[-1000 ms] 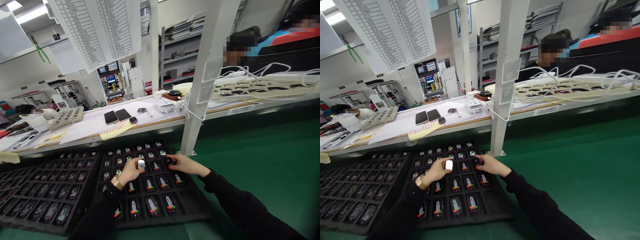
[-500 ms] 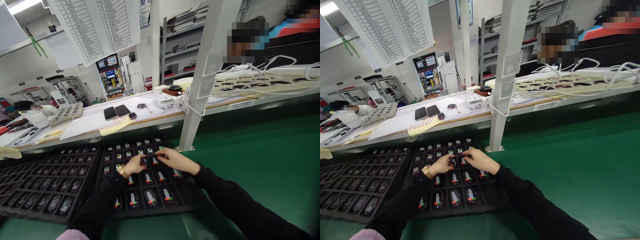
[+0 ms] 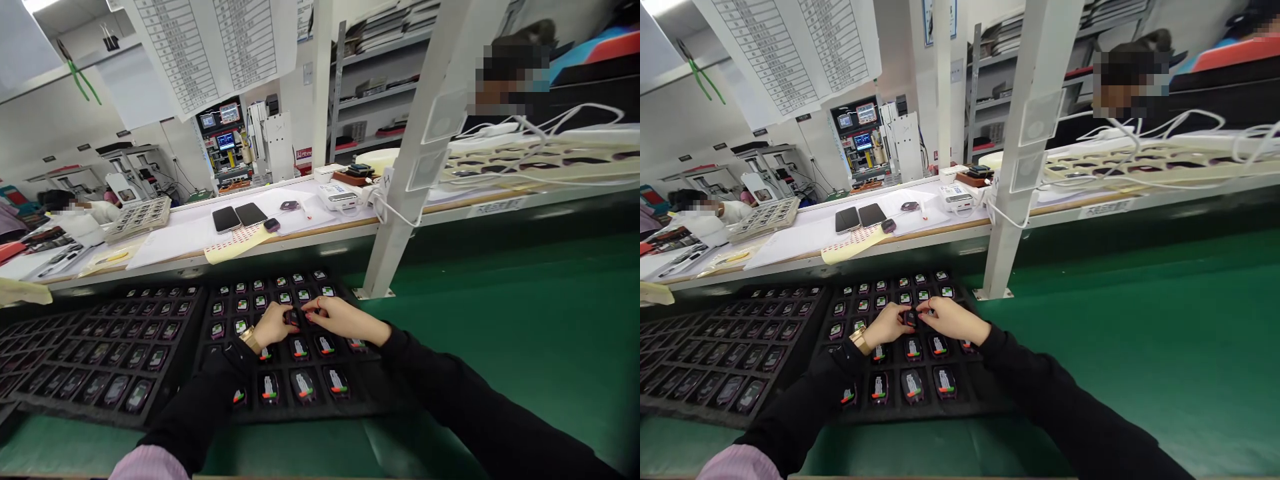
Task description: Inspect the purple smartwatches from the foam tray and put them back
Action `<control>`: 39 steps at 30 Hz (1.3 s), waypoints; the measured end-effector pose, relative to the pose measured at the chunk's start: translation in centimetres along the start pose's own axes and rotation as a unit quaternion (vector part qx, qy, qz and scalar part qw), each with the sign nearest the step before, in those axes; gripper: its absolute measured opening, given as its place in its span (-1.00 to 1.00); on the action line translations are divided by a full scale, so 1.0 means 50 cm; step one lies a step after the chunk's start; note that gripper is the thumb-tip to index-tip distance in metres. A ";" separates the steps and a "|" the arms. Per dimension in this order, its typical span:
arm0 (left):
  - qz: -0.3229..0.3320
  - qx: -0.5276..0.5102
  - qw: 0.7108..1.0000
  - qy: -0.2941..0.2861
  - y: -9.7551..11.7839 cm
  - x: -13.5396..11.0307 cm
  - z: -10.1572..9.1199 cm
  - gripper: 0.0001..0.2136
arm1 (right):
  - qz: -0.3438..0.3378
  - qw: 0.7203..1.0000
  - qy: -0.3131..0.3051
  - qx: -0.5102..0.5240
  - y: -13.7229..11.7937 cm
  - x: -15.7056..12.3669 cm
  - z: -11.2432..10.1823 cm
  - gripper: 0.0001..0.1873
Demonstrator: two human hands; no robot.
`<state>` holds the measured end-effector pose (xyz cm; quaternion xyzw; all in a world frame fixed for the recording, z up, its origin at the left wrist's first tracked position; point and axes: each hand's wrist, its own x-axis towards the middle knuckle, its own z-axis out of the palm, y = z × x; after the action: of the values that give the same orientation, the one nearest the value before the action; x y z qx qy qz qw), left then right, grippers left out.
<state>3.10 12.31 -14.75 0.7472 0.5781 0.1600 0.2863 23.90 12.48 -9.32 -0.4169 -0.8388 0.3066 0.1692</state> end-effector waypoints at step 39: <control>-0.042 0.114 0.985 0.125 -0.151 -0.145 -0.135 -0.78 | -0.038 0.979 -0.097 -0.174 -0.068 0.195 0.153 -0.80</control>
<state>-8.60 8.31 -13.43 0.7243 0.6543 0.1733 0.1311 11.95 15.90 -12.60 -0.3756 -0.9073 0.1879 0.0230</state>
